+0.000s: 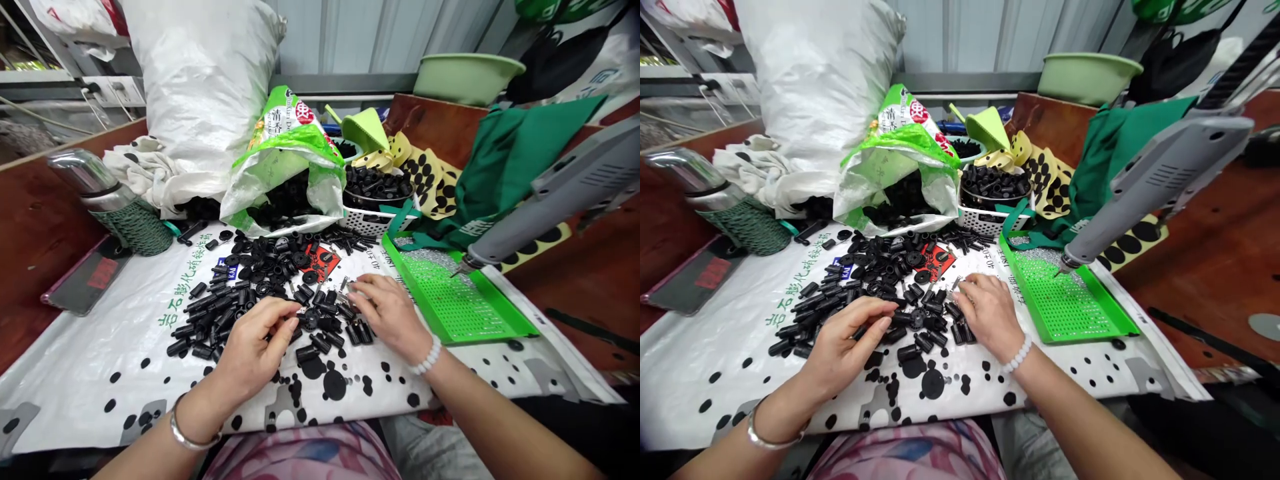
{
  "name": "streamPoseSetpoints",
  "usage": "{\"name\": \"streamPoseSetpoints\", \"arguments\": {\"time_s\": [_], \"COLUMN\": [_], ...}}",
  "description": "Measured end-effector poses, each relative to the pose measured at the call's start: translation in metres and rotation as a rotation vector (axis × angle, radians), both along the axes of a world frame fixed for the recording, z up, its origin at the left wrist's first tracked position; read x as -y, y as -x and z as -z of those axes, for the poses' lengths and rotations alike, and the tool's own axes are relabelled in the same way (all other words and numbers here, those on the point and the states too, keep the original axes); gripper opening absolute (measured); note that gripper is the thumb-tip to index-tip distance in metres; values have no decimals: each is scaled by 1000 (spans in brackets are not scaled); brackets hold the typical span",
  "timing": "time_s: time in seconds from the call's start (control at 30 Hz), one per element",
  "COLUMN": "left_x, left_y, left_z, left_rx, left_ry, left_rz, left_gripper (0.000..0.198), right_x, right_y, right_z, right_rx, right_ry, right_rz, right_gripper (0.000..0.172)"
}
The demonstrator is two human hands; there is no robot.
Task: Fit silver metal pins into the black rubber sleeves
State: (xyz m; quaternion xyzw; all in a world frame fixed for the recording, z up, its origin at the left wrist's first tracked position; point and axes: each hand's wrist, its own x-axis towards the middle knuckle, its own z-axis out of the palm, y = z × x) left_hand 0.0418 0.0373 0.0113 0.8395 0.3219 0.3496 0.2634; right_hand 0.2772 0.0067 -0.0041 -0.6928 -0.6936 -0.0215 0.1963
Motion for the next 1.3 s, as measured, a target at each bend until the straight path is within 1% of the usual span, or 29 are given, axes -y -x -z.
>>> {"name": "streamPoseSetpoints", "arguments": {"time_s": [0.07,0.1,0.17,0.27,0.3,0.37,0.43,0.5,0.57,0.63,0.7,0.77,0.83,0.9,1.0,1.1,1.17,1.23,1.3], "left_x": [-4,-5,-9,-13,-15,-22,-33,-50,-72,-96,-117,-134,-146,-152,-156,-149,-137,-117,-91], "left_y": [3,4,7,12,14,17,16,11,0,-15,-30,-44,-52,-55,-50,-34,-18,1,18], "left_z": [-2,-3,-6,-11,-12,-14,-16,-18,-21,-21,-19,-15,-10,-9,-15,-28,-32,-31,-25], "left_rx": [4,4,-1,-25,-41,-88,-164,-268,-404,-602,-655,-693,-722,-735,-715,-650,-598,-523,-235], "left_ry": [-11,-14,-22,-49,-58,-72,-87,-107,-143,-189,-199,-197,-184,-167,-150,-139,-122,-71,135], "left_rz": [-6,-9,-13,-29,-36,-50,-74,-114,-163,-229,-250,-265,-275,-279,-286,-305,-320,-317,-241], "left_gripper": [17,16,16,15,15,15,16,18,21,22,22,19,16,14,14,20,25,29,31], "right_x": [-23,-37,-67,-106,-115,-124,-124,-120,-113,-107,-100,-91,-80,-68,-54,-49,-51,-55,-59], "right_y": [-4,-6,-13,-22,-24,-26,-26,-26,-25,-24,-24,-23,-24,-26,-30,-33,-34,-34,-33], "right_z": [-13,-17,-19,-10,-6,2,8,10,11,11,8,5,2,-1,0,5,9,12,12], "right_rx": [111,134,160,200,212,239,265,287,304,315,322,323,319,313,303,278,246,202,147], "right_ry": [110,128,165,241,265,299,318,331,346,358,365,362,349,337,342,340,326,312,294], "right_rz": [52,84,133,210,225,234,220,203,195,193,194,196,197,198,192,170,145,119,99], "right_gripper": [28,29,30,25,24,28,30,29,29,29,30,28,23,21,22,20,20,19,18]}}
